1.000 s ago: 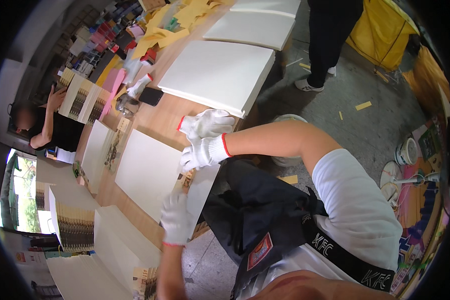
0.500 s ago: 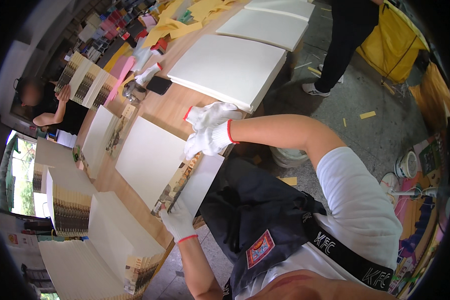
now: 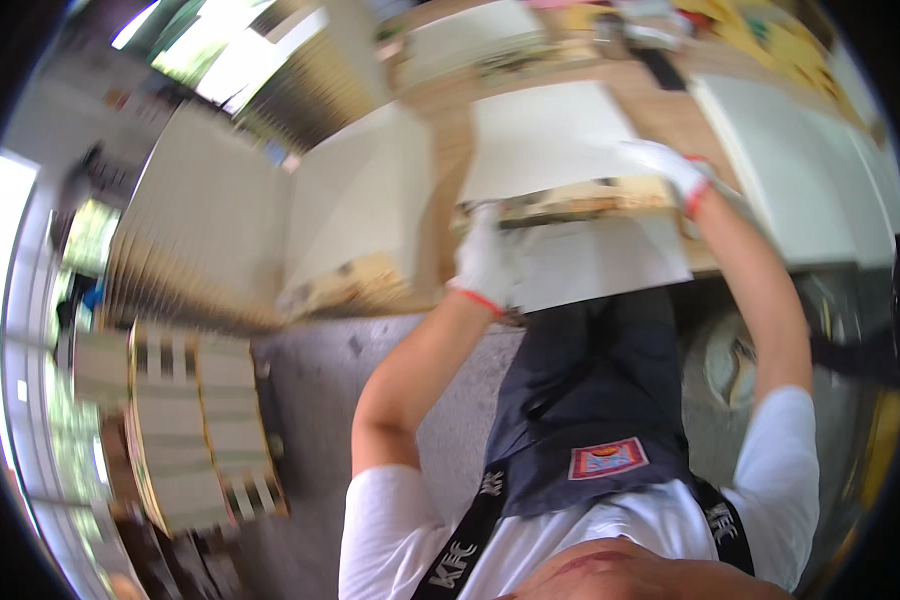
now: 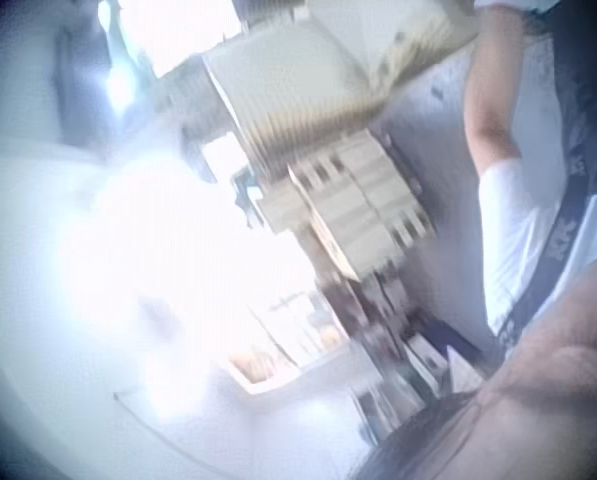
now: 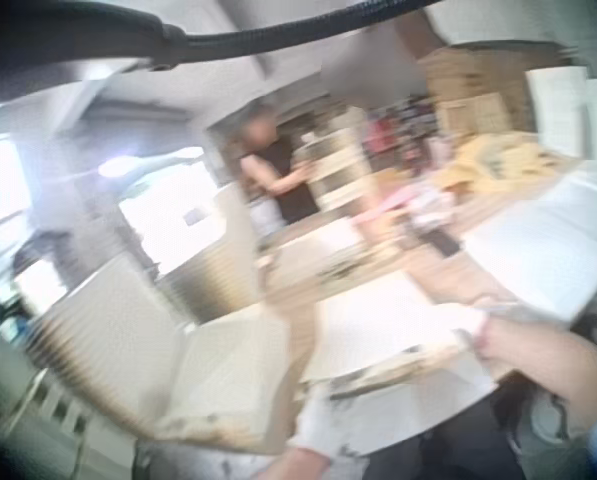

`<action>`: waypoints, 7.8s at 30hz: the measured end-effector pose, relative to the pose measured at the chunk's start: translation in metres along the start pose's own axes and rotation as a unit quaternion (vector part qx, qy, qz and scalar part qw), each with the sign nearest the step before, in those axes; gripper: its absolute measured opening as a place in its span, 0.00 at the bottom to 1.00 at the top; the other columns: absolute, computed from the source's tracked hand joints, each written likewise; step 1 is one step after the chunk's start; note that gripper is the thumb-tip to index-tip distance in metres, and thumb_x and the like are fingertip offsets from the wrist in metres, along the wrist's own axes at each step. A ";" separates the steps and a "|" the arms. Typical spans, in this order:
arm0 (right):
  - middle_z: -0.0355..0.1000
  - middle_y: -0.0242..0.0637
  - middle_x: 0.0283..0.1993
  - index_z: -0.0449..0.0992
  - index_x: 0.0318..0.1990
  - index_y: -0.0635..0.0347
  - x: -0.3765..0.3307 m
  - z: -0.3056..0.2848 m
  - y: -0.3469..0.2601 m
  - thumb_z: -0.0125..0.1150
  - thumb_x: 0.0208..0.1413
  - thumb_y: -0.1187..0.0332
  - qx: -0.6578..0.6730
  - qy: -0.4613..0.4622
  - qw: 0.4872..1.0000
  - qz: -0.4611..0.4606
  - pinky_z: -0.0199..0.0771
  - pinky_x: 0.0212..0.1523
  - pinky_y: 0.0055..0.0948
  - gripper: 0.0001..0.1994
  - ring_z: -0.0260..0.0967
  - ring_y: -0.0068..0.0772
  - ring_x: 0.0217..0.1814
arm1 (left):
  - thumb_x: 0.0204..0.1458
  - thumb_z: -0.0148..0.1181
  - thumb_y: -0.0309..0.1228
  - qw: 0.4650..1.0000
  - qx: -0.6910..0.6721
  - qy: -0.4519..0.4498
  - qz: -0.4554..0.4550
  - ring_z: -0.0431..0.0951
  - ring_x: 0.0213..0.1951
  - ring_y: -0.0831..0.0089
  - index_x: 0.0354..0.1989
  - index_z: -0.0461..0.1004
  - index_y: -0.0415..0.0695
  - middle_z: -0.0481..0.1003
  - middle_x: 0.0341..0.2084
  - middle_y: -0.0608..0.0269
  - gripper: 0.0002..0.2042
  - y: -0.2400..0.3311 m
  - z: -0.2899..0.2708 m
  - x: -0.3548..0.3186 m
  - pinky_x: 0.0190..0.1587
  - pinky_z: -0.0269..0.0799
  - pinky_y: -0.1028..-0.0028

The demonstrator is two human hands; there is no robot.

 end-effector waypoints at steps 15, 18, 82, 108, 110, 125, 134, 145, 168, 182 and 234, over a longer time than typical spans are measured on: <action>0.77 0.39 0.54 0.70 0.59 0.62 0.069 0.303 0.031 0.54 0.67 0.66 -0.145 0.021 0.936 -0.319 0.73 0.54 0.21 0.16 0.74 0.25 0.55 | 0.55 0.66 0.42 0.831 0.313 0.160 0.431 0.77 0.33 0.73 0.55 0.72 0.33 0.78 0.36 0.56 0.27 0.228 -0.169 -0.102 0.35 0.73 0.75; 0.79 0.49 0.48 0.76 0.50 0.65 0.115 0.315 0.050 0.56 0.54 0.35 -0.490 0.118 0.837 -0.214 0.73 0.51 0.34 0.36 0.77 0.40 0.50 | 0.54 0.66 0.48 0.636 0.591 0.314 0.383 0.78 0.36 0.67 0.48 0.76 0.33 0.80 0.37 0.52 0.27 0.249 -0.226 -0.085 0.40 0.73 0.68; 0.78 0.33 0.33 0.76 0.50 0.54 -0.323 -0.015 0.095 0.49 0.66 0.52 -0.297 0.342 0.880 -0.144 0.73 0.34 0.28 0.18 0.74 0.26 0.28 | 0.62 0.46 0.31 0.898 0.230 -0.196 -0.321 0.76 0.34 0.67 0.39 0.68 0.39 0.74 0.36 0.56 0.08 -0.254 0.216 0.017 0.37 0.75 0.62; 0.53 0.34 0.76 0.58 0.71 0.32 -0.375 -0.210 -0.010 0.48 0.53 0.75 -0.654 0.596 0.461 0.074 0.78 0.47 0.42 0.36 0.78 0.44 0.45 | 0.63 0.46 0.44 0.899 0.335 -0.212 -0.187 0.73 0.40 0.59 0.56 0.66 0.55 0.70 0.53 0.60 0.16 -0.276 0.257 0.041 0.31 0.60 0.60; 0.61 0.36 0.71 0.63 0.68 0.34 -0.403 -0.240 -0.021 0.48 0.57 0.71 -0.642 0.643 0.412 -0.071 0.76 0.50 0.43 0.30 0.77 0.48 0.49 | 0.63 0.47 0.38 0.914 0.262 -0.242 -0.191 0.76 0.45 0.57 0.55 0.67 0.49 0.71 0.53 0.58 0.15 -0.276 0.264 0.040 0.34 0.70 0.55; 0.78 0.38 0.48 0.78 0.52 0.67 -0.204 -0.075 -0.045 0.55 0.66 0.57 -0.295 0.118 0.928 -0.195 0.73 0.50 0.24 0.20 0.74 0.23 0.48 | 0.58 0.53 0.27 0.866 0.407 -0.280 0.072 0.81 0.44 0.67 0.58 0.68 0.36 0.77 0.47 0.55 0.19 0.002 0.127 0.003 0.42 0.80 0.70; 0.71 0.33 0.32 0.76 0.37 0.60 -0.087 0.030 -0.017 0.54 0.64 0.52 -0.382 0.201 0.901 0.040 0.69 0.31 0.34 0.18 0.67 0.27 0.31 | 0.58 0.57 0.28 0.915 0.369 -0.116 0.110 0.80 0.43 0.69 0.56 0.71 0.35 0.78 0.46 0.55 0.19 0.036 -0.051 0.066 0.42 0.77 0.72; 0.74 0.45 0.48 0.72 0.54 0.55 -0.119 0.030 0.023 0.58 0.58 0.43 -0.681 0.318 0.640 -0.161 0.74 0.46 0.44 0.27 0.75 0.46 0.45 | 0.49 0.70 0.44 0.494 0.760 0.048 0.419 0.67 0.61 0.48 0.54 0.69 0.37 0.71 0.56 0.46 0.29 -0.008 -0.082 0.007 0.61 0.66 0.56; 0.54 0.45 0.74 0.58 0.71 0.59 -0.129 0.031 0.080 0.66 0.51 0.41 -0.753 0.297 0.568 -0.147 0.51 0.74 0.44 0.45 0.45 0.47 0.78 | 0.45 0.73 0.42 0.474 0.776 -0.030 0.415 0.64 0.65 0.46 0.41 0.76 0.37 0.67 0.63 0.42 0.22 -0.007 -0.090 -0.008 0.65 0.63 0.59; 0.53 0.43 0.75 0.57 0.71 0.61 -0.129 0.028 0.080 0.58 0.50 0.31 -0.757 0.293 0.570 -0.127 0.48 0.75 0.44 0.50 0.44 0.44 0.79 | 0.48 0.69 0.46 0.439 0.814 -0.041 0.378 0.58 0.67 0.48 0.46 0.74 0.40 0.62 0.66 0.49 0.24 -0.006 -0.090 -0.004 0.67 0.59 0.57; 0.52 0.46 0.75 0.54 0.73 0.56 -0.133 0.024 0.083 0.61 0.53 0.37 -0.736 0.284 0.587 -0.180 0.47 0.75 0.44 0.47 0.45 0.44 0.79 | 0.31 0.75 0.27 0.358 0.788 -0.215 0.452 0.74 0.52 0.58 0.43 0.78 0.51 0.75 0.48 0.63 0.24 0.004 -0.059 -0.041 0.54 0.71 0.62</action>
Point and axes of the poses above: each hand's wrist, its own x-axis towards the middle knuckle, its own z-axis out of the palm, y = z × x, the point moved 2 cm from there along x, towards the middle knuckle
